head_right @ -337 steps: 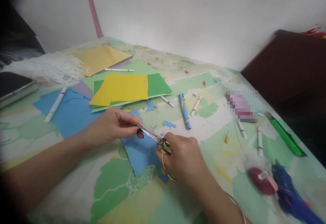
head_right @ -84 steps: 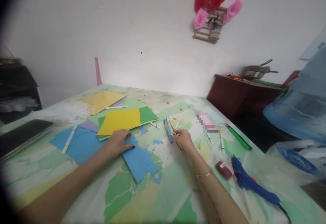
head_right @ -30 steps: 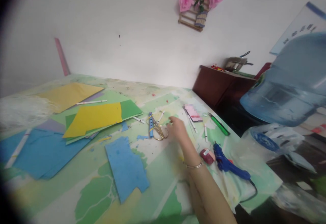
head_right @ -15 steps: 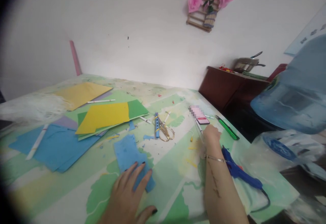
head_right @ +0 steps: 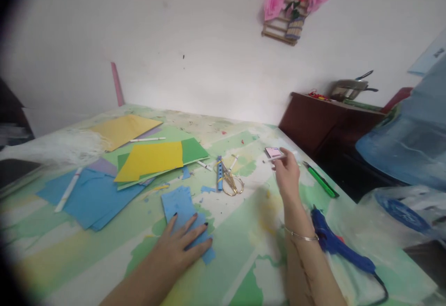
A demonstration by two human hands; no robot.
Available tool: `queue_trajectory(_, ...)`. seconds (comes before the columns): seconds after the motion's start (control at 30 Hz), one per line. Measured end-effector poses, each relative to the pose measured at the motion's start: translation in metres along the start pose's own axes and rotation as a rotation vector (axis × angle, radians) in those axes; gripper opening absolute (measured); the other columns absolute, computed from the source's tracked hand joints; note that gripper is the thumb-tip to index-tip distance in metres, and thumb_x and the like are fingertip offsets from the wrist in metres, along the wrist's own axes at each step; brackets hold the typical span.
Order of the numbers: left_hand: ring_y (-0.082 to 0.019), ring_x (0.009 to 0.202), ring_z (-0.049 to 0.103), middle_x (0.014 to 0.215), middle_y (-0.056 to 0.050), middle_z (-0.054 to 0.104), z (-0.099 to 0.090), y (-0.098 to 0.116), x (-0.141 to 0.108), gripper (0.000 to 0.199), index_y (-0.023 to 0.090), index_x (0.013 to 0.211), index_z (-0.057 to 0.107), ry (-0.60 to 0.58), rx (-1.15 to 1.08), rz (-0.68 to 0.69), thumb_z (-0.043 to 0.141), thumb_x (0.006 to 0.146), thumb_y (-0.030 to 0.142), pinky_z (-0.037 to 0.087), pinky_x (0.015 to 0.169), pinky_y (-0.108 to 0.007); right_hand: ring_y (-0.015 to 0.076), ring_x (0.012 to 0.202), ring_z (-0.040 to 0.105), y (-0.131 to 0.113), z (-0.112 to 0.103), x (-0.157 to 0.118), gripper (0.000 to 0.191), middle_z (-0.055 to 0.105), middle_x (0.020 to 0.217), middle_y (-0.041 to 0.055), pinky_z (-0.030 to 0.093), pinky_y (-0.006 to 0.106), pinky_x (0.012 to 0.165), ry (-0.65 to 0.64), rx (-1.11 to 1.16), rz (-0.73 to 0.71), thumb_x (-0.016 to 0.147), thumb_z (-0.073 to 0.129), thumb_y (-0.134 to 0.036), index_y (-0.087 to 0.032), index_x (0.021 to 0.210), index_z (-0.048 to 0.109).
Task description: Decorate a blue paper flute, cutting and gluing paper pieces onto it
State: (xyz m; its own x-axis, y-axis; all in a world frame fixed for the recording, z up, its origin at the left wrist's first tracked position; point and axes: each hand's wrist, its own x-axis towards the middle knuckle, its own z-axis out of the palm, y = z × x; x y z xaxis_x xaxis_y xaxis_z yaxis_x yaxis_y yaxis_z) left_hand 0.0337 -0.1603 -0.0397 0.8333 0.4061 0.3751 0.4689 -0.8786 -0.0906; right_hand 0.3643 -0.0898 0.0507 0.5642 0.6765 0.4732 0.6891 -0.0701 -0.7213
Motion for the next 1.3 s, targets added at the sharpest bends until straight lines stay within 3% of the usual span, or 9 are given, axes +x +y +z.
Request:
queue_trajectory(0.1, -0.041, 0.125, 0.04, 0.136, -0.009, 0.047, -0.019, -0.002, -0.004, 0.052, 0.029, 0.124, 0.049, -0.062, -0.029, -0.163, 0.067, 0.075, 0.034, 0.038, 0.092, -0.067, 0.0187, 0.081, 0.065, -0.027, 0.023, -0.027, 0.04, 0.066, 0.096, 0.008, 0.051, 0.03, 0.066, -0.111, 0.207, -0.102, 0.074, 0.044, -0.021, -0.019, 0.113, 0.043)
queue_trajectory(0.2, -0.041, 0.125, 0.04, 0.138, -0.011, 0.046, -0.027, 0.009, -0.008, 0.066, 0.024, 0.128, 0.045, -0.073, -0.069, -0.177, 0.067, 0.07, 0.048, 0.041, 0.092, -0.064, 0.0181, 0.066, 0.063, -0.051, 0.045, -0.066, 0.015, 0.066, 0.075, 0.0044, 0.048, 0.027, 0.056, -0.277, 0.273, -0.156, 0.076, 0.051, -0.029, -0.02, 0.086, 0.047)
queue_trajectory(0.4, -0.031, 0.112, 0.056, 0.117, -0.016, 0.062, -0.001, 0.038, -0.018, 0.04, 0.009, 0.117, 0.052, 0.195, 0.122, -0.273, 0.055, 0.084, 0.03, 0.053, 0.087, -0.044, 0.0179, 0.064, 0.059, -0.081, 0.069, -0.137, 0.018, 0.061, 0.068, -0.001, 0.045, 0.027, 0.058, -0.692, 0.245, -0.348, 0.064, 0.065, -0.02, -0.021, 0.074, 0.05)
queue_trajectory(0.53, -0.027, 0.118, 0.052, 0.12, -0.014, 0.06, 0.003, 0.046, -0.021, 0.03, 0.008, 0.115, 0.054, 0.229, 0.146, -0.299, 0.046, 0.087, 0.016, 0.051, 0.094, -0.04, 0.017, 0.067, 0.062, -0.084, 0.07, -0.148, 0.025, 0.065, 0.075, -0.0017, 0.046, 0.024, 0.058, -0.79, 0.26, -0.395, 0.063, 0.061, -0.013, -0.023, 0.077, 0.043)
queue_trajectory(0.7, -0.025, 0.128, 0.042, 0.129, -0.015, 0.052, -0.011, 0.047, -0.016, 0.035, 0.008, 0.12, 0.05, 0.337, 0.081, -0.408, 0.044, 0.086, 0.011, 0.05, 0.095, -0.036, 0.0221, 0.076, 0.063, -0.079, 0.055, -0.118, 0.015, 0.065, 0.076, 0.003, 0.045, 0.03, 0.066, -0.547, 0.202, -0.397, 0.069, 0.055, -0.018, -0.022, 0.07, 0.041)
queue_trajectory(0.87, -0.025, 0.121, 0.049, 0.123, -0.013, 0.058, -0.012, 0.049, -0.012, 0.03, 0.009, 0.113, 0.057, 0.346, 0.089, -0.4, 0.046, 0.084, 0.011, 0.051, 0.093, -0.037, 0.0234, 0.08, 0.062, -0.071, 0.039, -0.087, 0.011, 0.063, 0.073, 0.004, 0.043, 0.029, 0.068, -0.328, 0.118, -0.391, 0.071, 0.053, -0.02, -0.022, 0.067, 0.042)
queue_trajectory(0.97, -0.031, 0.121, 0.048, 0.126, -0.008, 0.057, -0.015, 0.046, -0.012, 0.035, 0.017, 0.119, 0.055, 0.218, 0.068, -0.307, 0.053, 0.084, 0.023, 0.049, 0.092, -0.048, 0.021, 0.073, 0.064, -0.067, 0.038, -0.081, 0.015, 0.062, 0.066, 0.0007, 0.042, 0.025, 0.062, -0.291, 0.108, -0.374, 0.07, 0.056, -0.023, -0.022, 0.064, 0.043)
queue_trajectory(1.1, -0.038, 0.129, 0.035, 0.141, -0.001, 0.042, -0.03, 0.041, -0.009, 0.068, 0.035, 0.136, 0.035, 0.0, -0.058, -0.067, 0.054, 0.076, 0.061, 0.031, 0.096, -0.068, 0.0186, 0.066, 0.064, -0.062, 0.038, -0.076, 0.02, 0.064, 0.063, -0.0006, 0.042, 0.024, 0.059, -0.21, 0.108, -0.32, 0.069, 0.061, -0.027, -0.021, 0.061, 0.043)
queue_trajectory(1.3, -0.032, 0.138, 0.019, 0.147, -0.001, 0.032, -0.045, 0.028, 0.008, 0.07, 0.034, 0.142, 0.016, -0.224, -0.341, -0.016, 0.028, 0.083, 0.068, 0.013, 0.104, -0.068, 0.0195, 0.074, 0.065, -0.062, 0.031, -0.072, 0.019, 0.068, 0.073, 0.002, 0.044, 0.025, 0.063, -0.109, 0.138, -0.293, 0.073, 0.058, -0.029, -0.022, 0.063, 0.043)
